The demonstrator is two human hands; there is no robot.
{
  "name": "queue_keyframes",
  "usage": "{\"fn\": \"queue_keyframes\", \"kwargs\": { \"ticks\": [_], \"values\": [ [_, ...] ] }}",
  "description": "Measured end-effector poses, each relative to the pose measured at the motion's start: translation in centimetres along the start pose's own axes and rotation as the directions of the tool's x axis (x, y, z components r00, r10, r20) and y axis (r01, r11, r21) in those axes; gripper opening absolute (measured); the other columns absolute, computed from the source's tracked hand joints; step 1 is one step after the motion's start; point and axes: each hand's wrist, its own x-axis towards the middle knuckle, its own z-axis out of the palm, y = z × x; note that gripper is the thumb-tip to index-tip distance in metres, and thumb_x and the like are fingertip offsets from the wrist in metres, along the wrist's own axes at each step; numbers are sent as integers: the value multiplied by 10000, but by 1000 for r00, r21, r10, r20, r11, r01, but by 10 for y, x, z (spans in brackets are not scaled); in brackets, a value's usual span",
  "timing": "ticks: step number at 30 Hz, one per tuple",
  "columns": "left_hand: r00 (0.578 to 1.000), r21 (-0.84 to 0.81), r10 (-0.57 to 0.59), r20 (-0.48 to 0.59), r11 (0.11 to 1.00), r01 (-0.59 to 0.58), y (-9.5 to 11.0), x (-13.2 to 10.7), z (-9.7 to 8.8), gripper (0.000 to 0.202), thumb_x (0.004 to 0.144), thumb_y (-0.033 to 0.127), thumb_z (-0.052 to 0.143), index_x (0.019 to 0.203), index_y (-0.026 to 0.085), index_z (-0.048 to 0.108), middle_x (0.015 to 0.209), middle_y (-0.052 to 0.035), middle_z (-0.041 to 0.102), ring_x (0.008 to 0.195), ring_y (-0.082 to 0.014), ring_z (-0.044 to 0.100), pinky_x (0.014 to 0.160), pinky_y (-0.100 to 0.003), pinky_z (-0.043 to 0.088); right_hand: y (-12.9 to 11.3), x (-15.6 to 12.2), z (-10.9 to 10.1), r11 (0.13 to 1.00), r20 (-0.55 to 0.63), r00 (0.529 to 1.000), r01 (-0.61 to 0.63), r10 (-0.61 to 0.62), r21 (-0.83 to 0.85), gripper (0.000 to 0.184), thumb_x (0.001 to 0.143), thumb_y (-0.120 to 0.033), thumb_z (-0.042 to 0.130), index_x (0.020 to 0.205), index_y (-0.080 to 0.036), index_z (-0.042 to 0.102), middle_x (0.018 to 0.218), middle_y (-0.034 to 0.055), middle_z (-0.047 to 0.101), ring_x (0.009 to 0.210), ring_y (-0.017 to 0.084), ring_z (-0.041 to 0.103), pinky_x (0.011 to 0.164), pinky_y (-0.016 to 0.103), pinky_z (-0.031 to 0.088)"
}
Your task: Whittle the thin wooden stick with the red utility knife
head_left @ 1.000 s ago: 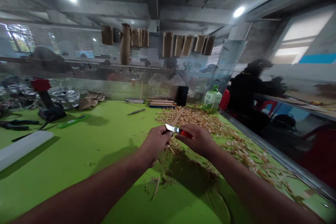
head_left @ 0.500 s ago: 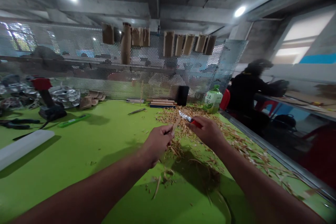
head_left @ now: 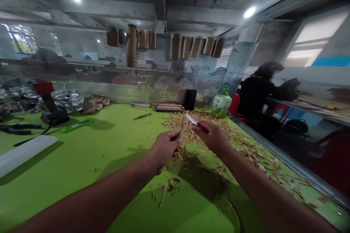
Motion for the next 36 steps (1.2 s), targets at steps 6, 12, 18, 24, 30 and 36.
{"fn": "queue_keyframes", "kwargs": {
  "ticks": [6, 12, 18, 24, 30, 36],
  "values": [
    [999, 31, 12, -44, 999, -11, 3, 0, 0, 183, 826, 183, 546, 948, 135, 674, 632, 35, 509, 538, -86, 408, 515, -208, 353, -18, -10, 5, 999, 253, 966, 52, -52, 4, 332, 871, -457, 543, 674, -189, 543, 626, -16, 516, 584, 119, 463, 550, 242, 285],
    [998, 67, 11, -61, 998, -7, 8, -1, -1, 95, 834, 188, 542, 808, 143, 621, 611, 40, 489, 544, -88, 410, 531, -212, 341, -26, -11, 5, 997, 234, 971, 62, -52, -34, 310, 872, -464, 549, 720, -196, 581, 666, -2, 566, 614, 131, 484, 567, 246, 291],
    [1000, 25, -8, -22, 1000, 9, 12, -5, 0, 215, 853, 188, 537, 1011, 150, 676, 613, 50, 456, 532, -79, 355, 521, -208, 308, -14, -7, 5, 997, 119, 992, 38, -30, -66, 304, 872, -458, 539, 724, -196, 578, 660, 4, 560, 598, 132, 471, 557, 252, 284],
    [1000, 9, -7, -2, 1000, 8, 7, -3, 1, 305, 838, 178, 538, 1099, 172, 695, 622, 40, 457, 540, -81, 353, 519, -210, 287, -6, -3, 2, 997, 74, 997, 24, -19, -68, 319, 868, -469, 545, 709, -193, 569, 654, 0, 554, 593, 128, 467, 558, 250, 293],
    [1000, 42, -13, -14, 999, 13, 8, -2, -1, 250, 823, 194, 558, 1021, 178, 708, 651, 29, 482, 556, -87, 365, 534, -212, 296, -1, 1, -2, 997, 49, 998, -21, 24, -68, 363, 853, -518, 539, 705, -191, 592, 640, 0, 544, 586, 132, 469, 540, 247, 293],
    [999, 54, -44, -6, 998, 45, 13, -4, -1, 201, 833, 171, 539, 955, 150, 697, 647, 26, 472, 563, -86, 359, 544, -215, 288, 4, 3, -3, 997, 42, 998, -37, 40, -71, 333, 867, -484, 535, 732, -189, 609, 669, 4, 567, 591, 129, 478, 548, 242, 309]
  ]
}}
